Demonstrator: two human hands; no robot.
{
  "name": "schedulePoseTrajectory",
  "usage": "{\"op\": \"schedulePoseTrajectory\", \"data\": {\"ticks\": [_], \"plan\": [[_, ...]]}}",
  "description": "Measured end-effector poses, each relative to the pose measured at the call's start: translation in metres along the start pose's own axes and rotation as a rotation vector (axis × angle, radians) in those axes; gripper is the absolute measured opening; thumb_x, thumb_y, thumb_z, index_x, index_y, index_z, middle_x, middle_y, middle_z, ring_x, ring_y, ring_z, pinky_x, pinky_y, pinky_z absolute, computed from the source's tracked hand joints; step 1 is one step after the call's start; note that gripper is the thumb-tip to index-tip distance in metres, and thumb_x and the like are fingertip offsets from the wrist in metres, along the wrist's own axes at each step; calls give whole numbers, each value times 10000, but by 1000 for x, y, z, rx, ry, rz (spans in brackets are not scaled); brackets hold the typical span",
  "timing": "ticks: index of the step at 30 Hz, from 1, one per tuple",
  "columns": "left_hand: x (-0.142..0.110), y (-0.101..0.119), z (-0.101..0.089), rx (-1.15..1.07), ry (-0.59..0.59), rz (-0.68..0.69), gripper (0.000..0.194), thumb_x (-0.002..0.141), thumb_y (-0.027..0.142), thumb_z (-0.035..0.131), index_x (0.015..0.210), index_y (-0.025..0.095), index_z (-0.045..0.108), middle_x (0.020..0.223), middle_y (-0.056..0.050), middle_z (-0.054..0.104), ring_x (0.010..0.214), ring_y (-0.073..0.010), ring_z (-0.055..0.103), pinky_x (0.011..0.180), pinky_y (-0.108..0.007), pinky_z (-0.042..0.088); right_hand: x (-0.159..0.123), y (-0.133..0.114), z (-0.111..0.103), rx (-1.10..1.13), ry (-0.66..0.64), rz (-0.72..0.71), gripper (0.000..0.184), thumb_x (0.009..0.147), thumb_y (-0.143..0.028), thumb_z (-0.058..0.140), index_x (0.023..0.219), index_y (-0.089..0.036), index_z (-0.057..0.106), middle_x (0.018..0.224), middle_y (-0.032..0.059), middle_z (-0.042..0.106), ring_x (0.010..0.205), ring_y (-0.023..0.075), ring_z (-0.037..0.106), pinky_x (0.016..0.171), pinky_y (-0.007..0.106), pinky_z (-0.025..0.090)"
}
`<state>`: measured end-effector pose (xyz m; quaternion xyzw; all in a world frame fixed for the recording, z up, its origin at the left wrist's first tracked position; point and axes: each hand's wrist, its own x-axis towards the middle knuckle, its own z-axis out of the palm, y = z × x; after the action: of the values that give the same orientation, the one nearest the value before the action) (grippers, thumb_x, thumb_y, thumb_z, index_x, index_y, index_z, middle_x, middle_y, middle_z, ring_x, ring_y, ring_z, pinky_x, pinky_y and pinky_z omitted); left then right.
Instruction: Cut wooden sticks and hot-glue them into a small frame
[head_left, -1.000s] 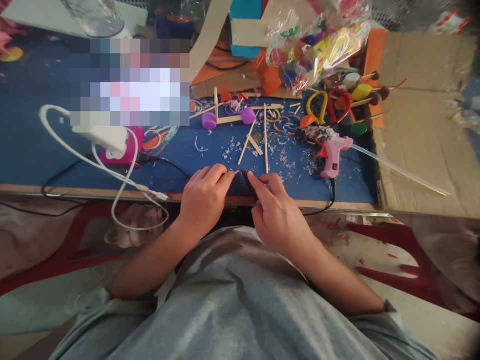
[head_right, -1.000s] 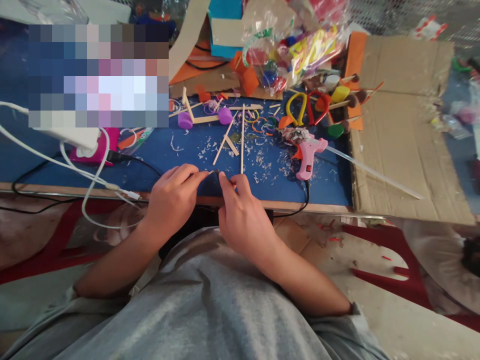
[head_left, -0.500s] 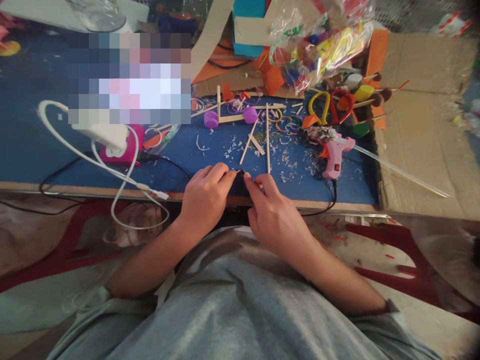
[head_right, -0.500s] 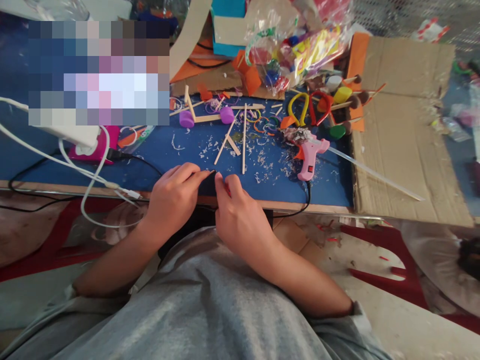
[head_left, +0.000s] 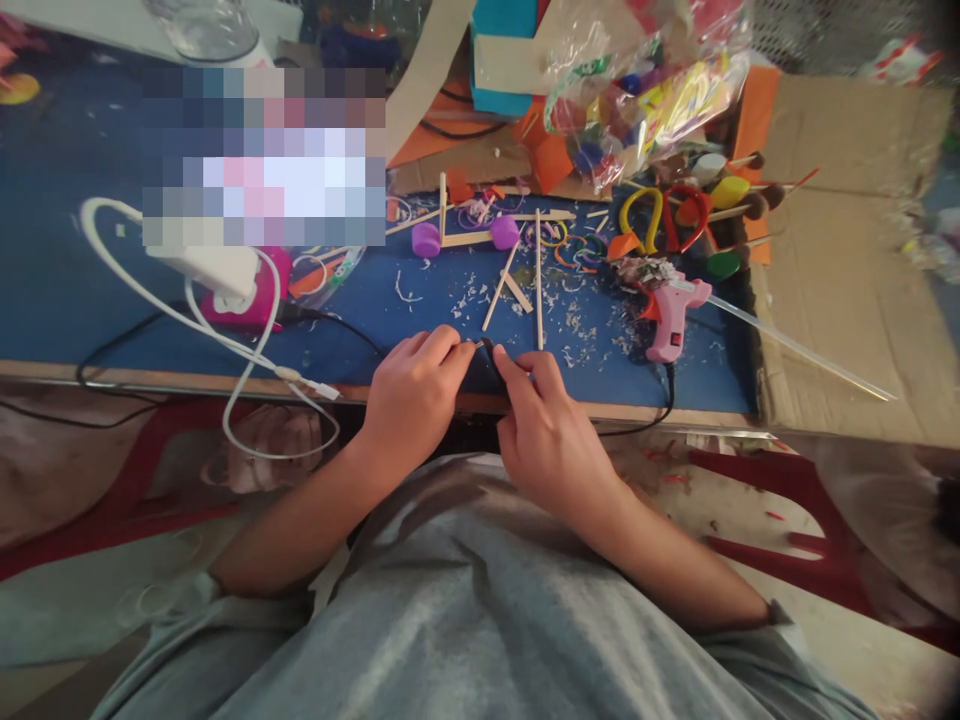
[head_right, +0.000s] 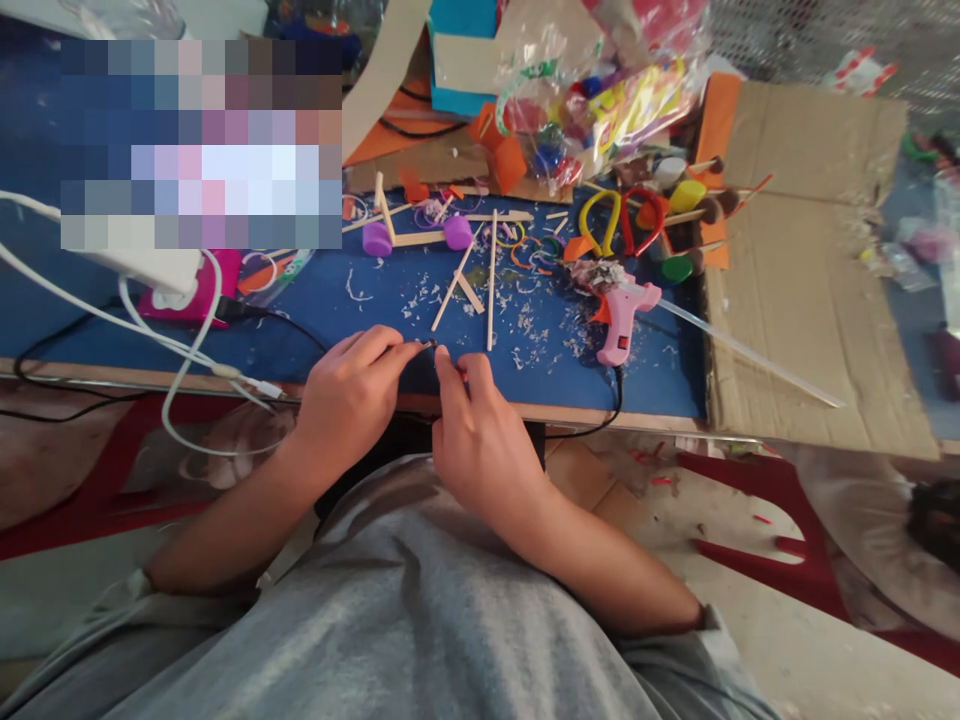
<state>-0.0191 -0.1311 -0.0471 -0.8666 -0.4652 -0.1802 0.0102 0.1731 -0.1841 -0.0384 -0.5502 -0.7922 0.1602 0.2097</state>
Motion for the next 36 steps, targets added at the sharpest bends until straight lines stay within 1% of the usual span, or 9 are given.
{"op": "schedulePoseTrajectory", "data": {"ticks": [3, 6, 9, 12, 18, 24, 28, 31, 36], "plan": [[0, 0, 0, -14, 3, -3, 334, 1150, 151, 462, 1174, 177, 794, 1083, -104, 770, 925, -244, 706, 835, -394, 565, 1, -1, 0, -18, -14, 11, 673, 978, -61, 439, 1650, -58, 466, 1335, 232, 607, 1156, 327, 698, 924, 510, 730], [-1, 0, 0, -14, 3, -1, 346, 1154, 150, 450, 1205, 167, 792, 1078, -104, 771, 919, -246, 707, 833, -394, 567, 1, -1, 0, -1, 30, 13, 655, 976, -51, 434, 1629, -33, 480, 1335, 243, 616, 1155, 323, 707, 950, 516, 727], [-1, -1, 0, -5, 3, 7, 353, 1156, 146, 445, 1193, 160, 796, 1072, -102, 769, 915, -247, 709, 826, -392, 568, 1, -2, -1, 14, 45, 9, 641, 960, -41, 434, 1595, 11, 509, 1320, 253, 622, 1153, 313, 720, 968, 487, 727], [0, -1, 0, -4, 13, 15, 347, 1154, 145, 453, 1187, 153, 799, 1056, -97, 764, 900, -249, 706, 813, -394, 568, 2, -3, -2, -3, 29, 13, 646, 956, -48, 436, 1594, -4, 525, 1310, 239, 627, 1152, 306, 726, 959, 462, 731], [-1, -1, -1, 1, 19, 18, 334, 1152, 140, 458, 1178, 162, 791, 1050, -90, 763, 895, -238, 701, 814, -381, 564, 3, -3, -4, -33, -33, 24, 664, 959, -51, 445, 1619, -17, 501, 1321, 239, 621, 1124, 315, 726, 915, 475, 738], [-1, 0, 2, -15, 42, 18, 340, 1151, 133, 463, 1195, 137, 801, 1045, -89, 760, 917, -250, 719, 825, -389, 576, 1, -1, 1, 21, 59, -1, 653, 941, -18, 430, 1590, 0, 505, 1318, 238, 622, 1147, 293, 722, 1004, 467, 718], [-1, 0, 2, -13, 14, 14, 340, 1154, 141, 460, 1175, 144, 800, 1058, -93, 755, 932, -252, 719, 838, -390, 580, 1, 0, 1, 6, 48, -10, 663, 933, -30, 450, 1593, -40, 518, 1302, 221, 630, 1144, 300, 726, 977, 467, 727], [-1, -1, 1, -11, 10, 10, 349, 1157, 142, 452, 1190, 147, 799, 1050, -91, 751, 935, -248, 719, 845, -384, 578, 2, 0, 1, 3, 27, 6, 659, 943, -41, 453, 1599, -36, 518, 1312, 227, 628, 1140, 307, 727, 939, 462, 733], [-1, -2, 2, -20, 21, 16, 343, 1155, 141, 461, 1194, 142, 801, 1043, -86, 752, 922, -244, 717, 842, -380, 578, 1, -1, 1, 33, 58, 27, 645, 952, -32, 446, 1592, -21, 524, 1329, 244, 625, 1136, 311, 725, 988, 500, 720]]}}
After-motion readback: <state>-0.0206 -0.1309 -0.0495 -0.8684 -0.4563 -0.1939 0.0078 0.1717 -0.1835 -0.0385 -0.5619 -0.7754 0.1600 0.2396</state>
